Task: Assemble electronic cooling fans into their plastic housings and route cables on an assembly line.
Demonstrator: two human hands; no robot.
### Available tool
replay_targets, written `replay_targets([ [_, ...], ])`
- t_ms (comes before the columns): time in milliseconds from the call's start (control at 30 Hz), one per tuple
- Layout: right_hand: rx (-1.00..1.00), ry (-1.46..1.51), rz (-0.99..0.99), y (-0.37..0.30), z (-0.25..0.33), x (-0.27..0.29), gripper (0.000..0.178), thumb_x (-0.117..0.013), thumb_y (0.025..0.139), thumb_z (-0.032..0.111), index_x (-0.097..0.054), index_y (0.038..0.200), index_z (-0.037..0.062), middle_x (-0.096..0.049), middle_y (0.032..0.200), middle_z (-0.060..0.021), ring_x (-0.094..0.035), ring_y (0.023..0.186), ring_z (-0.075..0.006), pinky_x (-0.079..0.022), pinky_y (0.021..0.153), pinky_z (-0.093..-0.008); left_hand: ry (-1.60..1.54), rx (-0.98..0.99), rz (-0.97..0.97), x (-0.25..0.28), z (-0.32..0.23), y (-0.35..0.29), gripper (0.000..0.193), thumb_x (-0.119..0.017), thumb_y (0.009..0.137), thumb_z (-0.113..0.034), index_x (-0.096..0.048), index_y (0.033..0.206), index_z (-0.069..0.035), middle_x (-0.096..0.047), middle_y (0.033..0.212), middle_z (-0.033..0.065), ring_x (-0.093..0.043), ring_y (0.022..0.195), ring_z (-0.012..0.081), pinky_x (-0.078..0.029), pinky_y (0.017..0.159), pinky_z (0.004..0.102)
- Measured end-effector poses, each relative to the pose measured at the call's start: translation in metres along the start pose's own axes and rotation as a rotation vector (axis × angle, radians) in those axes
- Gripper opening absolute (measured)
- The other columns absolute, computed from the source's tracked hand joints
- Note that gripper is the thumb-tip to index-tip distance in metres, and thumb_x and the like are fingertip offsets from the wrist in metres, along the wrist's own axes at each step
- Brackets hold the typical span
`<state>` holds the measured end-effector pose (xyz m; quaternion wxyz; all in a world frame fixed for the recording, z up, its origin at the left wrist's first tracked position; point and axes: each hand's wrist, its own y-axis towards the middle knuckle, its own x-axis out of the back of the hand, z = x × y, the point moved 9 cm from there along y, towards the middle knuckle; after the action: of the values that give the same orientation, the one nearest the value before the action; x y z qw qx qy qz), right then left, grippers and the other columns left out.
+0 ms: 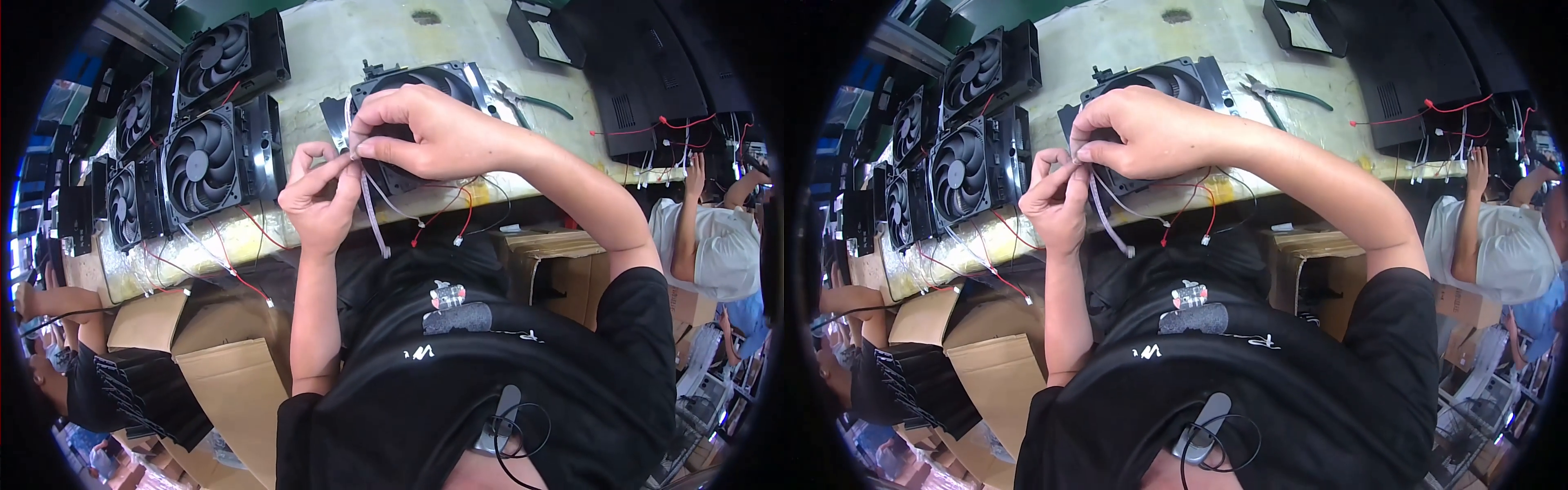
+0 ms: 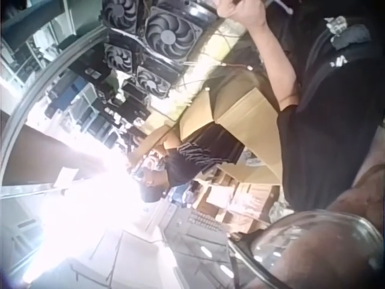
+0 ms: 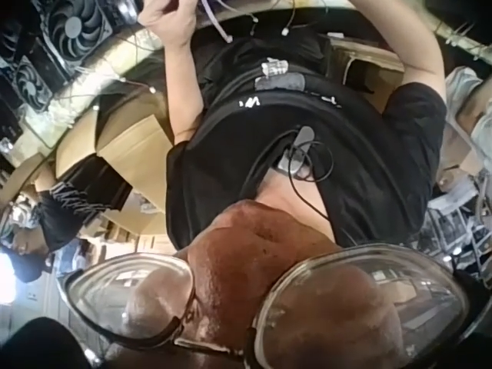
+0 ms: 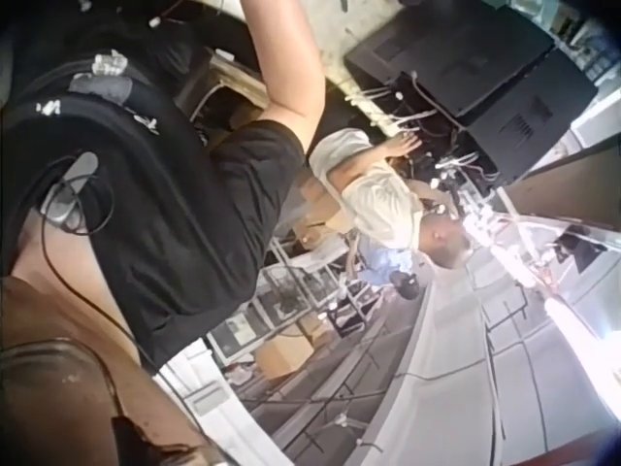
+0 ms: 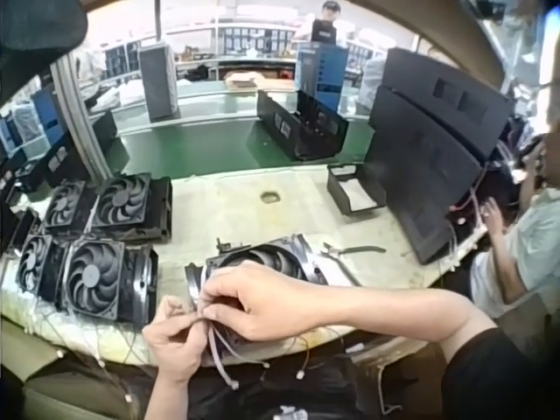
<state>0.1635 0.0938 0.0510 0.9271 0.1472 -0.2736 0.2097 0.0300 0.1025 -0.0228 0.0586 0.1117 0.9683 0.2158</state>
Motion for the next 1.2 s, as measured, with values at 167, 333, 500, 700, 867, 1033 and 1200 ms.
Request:
replay_targets([
  [167, 0.071, -0.057, 0.047, -0.007, 0.005, -0.008, 0.01, -0.063, 0.089, 0.012, -0.065, 0.093, 0.003, -0.065, 0.088, -0.0089, -0.06, 0.085, -0.0236, -0.04, 0.09, -0.0369, 0.034, 0.055, 0.035, -0.002, 0.004, 0.002, 0.019, -0.069, 0.077, 0.007, -0.074, 0.094, 0.002, -0.054, 0.092, 0.0032, -0.052, 0.076, 0.0071, -0.041, 0.062, 0.0191],
  [333, 0.226, -0.031, -0.164, -0.018, 0.013, 0.014, 0.01, -0.068, 0.085, 0.011, -0.068, 0.092, 0.0041, -0.065, 0.085, -0.0064, -0.061, 0.083, -0.0239, -0.043, 0.084, -0.0347, -0.094, 0.119, 0.109, -0.003, 0.019, 0.008, 0.017, -0.07, 0.081, 0.006, -0.073, 0.098, 0.004, -0.053, 0.093, 0.0031, -0.049, 0.077, 0.0073, -0.038, 0.065, 0.0184],
  [500, -0.205, -0.633, -0.737, -0.127, -0.036, 0.114, 0.057, -0.074, 0.08, 0.027, -0.054, 0.129, 0.0053, -0.061, 0.119, -0.015, -0.057, 0.11, -0.03, -0.041, 0.099, -0.0397, 0.051, -0.027, 0.063, -0.001, -0.008, 0.006, 0.015, -0.067, 0.084, 0.006, -0.071, 0.098, 0.006, -0.054, 0.089, 0.0047, -0.05, 0.073, 0.0083, -0.039, 0.062, 0.0195],
  [700, -0.627, -0.955, -0.585, -0.198, -0.105, 0.075, 0.056, -0.061, 0.091, 0.033, -0.047, 0.138, 0.0058, -0.046, 0.128, -0.0207, -0.041, 0.125, -0.035, -0.022, 0.107, -0.0539, 0.134, -0.17, -0.022, -0.008, -0.019, -0.008, 0.011, -0.068, 0.087, 0.003, -0.068, 0.097, 0.006, -0.059, 0.083, 0.0082, -0.054, 0.07, 0.011, -0.044, 0.06, 0.0209],
  [867, -0.58, -0.668, -0.844, -0.207, -0.106, 0.085, 0.046, -0.061, 0.091, 0.018, -0.052, 0.134, 0.0033, -0.054, 0.11, -0.02, -0.053, 0.1, -0.0348, -0.04, 0.091, -0.0384, 0.129, -0.164, -0.091, 0.003, -0.024, -0.01, 0.01, -0.065, 0.088, 0.004, -0.067, 0.097, 0.008, -0.061, 0.088, 0.0107, -0.059, 0.074, 0.013, -0.048, 0.064, 0.0208],
  [1033, -0.173, -0.558, -0.506, -0.118, 0.032, 0.062, 0.052, -0.068, 0.077, 0.003, -0.06, 0.128, 0.0082, -0.056, 0.109, -0.018, -0.055, 0.1, -0.0344, -0.041, 0.092, -0.0374, 0.033, -0.082, -0.11, 0.008, -0.028, -0.003, 0.009, -0.065, 0.09, 0.002, -0.067, 0.096, 0.008, -0.061, 0.09, 0.0101, -0.058, 0.066, 0.0098, -0.047, 0.059, 0.0204],
  [1200, -0.062, -0.874, -0.234, -0.064, 0.056, 0.015, 0.064, -0.067, 0.065, -0.004, -0.062, 0.126, 0.0123, -0.054, 0.116, -0.0137, -0.052, 0.108, -0.0332, -0.038, 0.098, -0.0425, -0.12, 0.02, -0.153, 0.013, -0.02, -0.003, 0.01, -0.067, 0.089, -0.001, -0.069, 0.095, 0.007, -0.06, 0.091, 0.009, -0.058, 0.061, 0.0083, -0.046, 0.051, 0.0199],
])
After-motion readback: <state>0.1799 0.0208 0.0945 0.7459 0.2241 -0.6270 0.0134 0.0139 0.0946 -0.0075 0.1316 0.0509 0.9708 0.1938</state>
